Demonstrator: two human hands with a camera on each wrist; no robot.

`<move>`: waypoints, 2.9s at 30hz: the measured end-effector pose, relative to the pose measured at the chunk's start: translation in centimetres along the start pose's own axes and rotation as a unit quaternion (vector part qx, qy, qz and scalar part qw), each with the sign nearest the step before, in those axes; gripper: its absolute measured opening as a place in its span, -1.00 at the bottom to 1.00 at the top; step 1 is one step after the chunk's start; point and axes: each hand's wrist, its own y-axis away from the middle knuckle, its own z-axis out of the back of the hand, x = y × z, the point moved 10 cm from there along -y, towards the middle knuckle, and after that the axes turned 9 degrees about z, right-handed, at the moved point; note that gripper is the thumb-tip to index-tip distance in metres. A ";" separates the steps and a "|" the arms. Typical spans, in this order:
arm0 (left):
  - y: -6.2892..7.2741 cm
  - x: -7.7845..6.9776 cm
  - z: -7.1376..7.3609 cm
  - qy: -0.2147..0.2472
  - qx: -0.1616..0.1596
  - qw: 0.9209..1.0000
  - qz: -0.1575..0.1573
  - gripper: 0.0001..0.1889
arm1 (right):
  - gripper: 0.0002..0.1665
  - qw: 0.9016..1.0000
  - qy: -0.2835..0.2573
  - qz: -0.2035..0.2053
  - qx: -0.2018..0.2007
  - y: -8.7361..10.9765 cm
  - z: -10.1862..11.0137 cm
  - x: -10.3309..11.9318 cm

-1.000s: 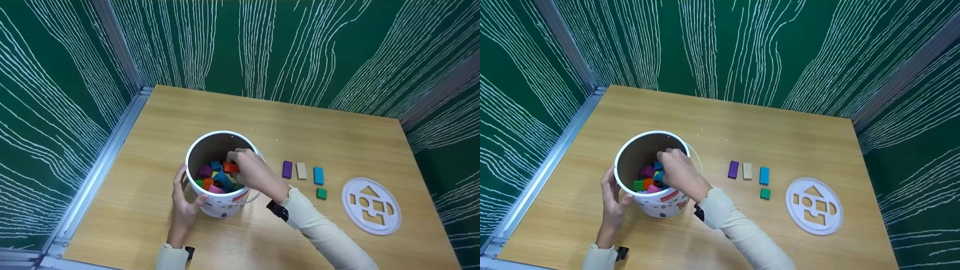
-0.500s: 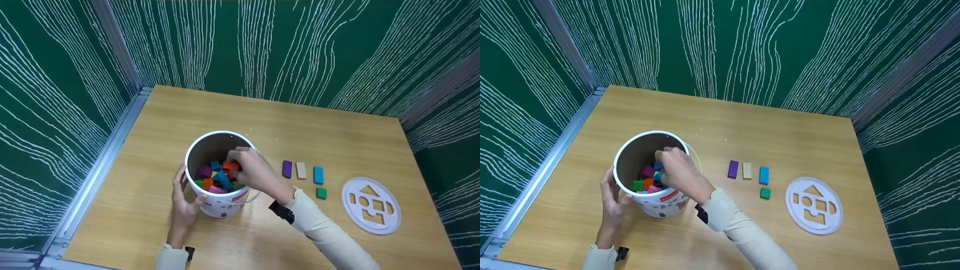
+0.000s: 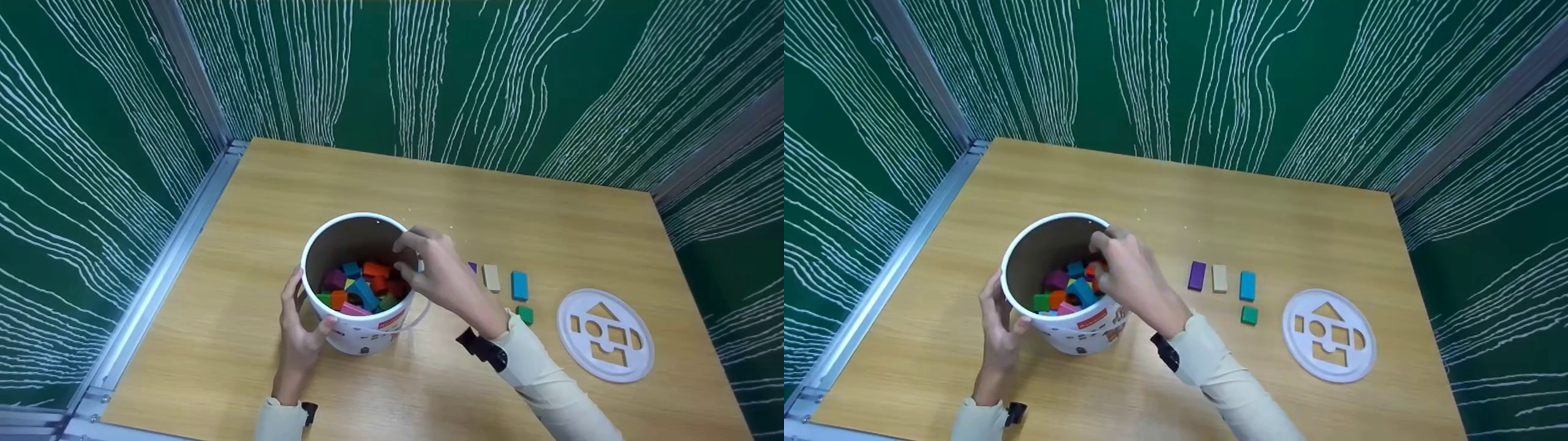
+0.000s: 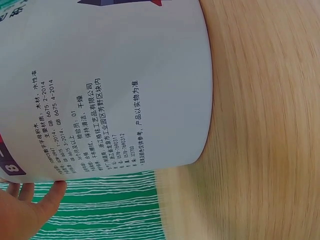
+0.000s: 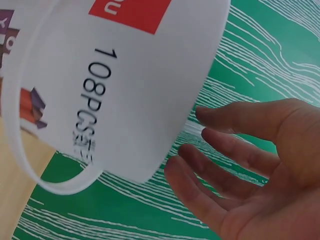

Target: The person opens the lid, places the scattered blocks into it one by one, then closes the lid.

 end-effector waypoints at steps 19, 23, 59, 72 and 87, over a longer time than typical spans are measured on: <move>0.0 -0.3 0.0 0.004 -0.005 1.000 -0.006 -0.11 | -0.81 0.994 0.015 -0.038 -0.097 2.8 3.5 -5.1; 0.1 -0.4 0.1 0.002 -0.008 1.000 -0.014 -0.12 | -0.81 0.993 0.016 -0.049 -0.104 3.3 3.5 -6.3; 0.1 -0.3 0.1 -0.009 -0.004 1.000 0.001 -0.12 | -0.85 0.965 0.051 -0.228 -0.121 9.6 -1.6 -19.0; 0.0 -0.3 -0.1 -0.012 0.002 1.000 -0.002 -0.13 | -0.74 0.953 0.057 -0.282 -0.098 10.8 -3.9 -21.9; 0.0 -0.2 -0.1 -0.005 0.002 1.000 -0.008 -0.12 | -0.71 0.947 0.058 -0.307 -0.075 11.3 -6.0 -23.6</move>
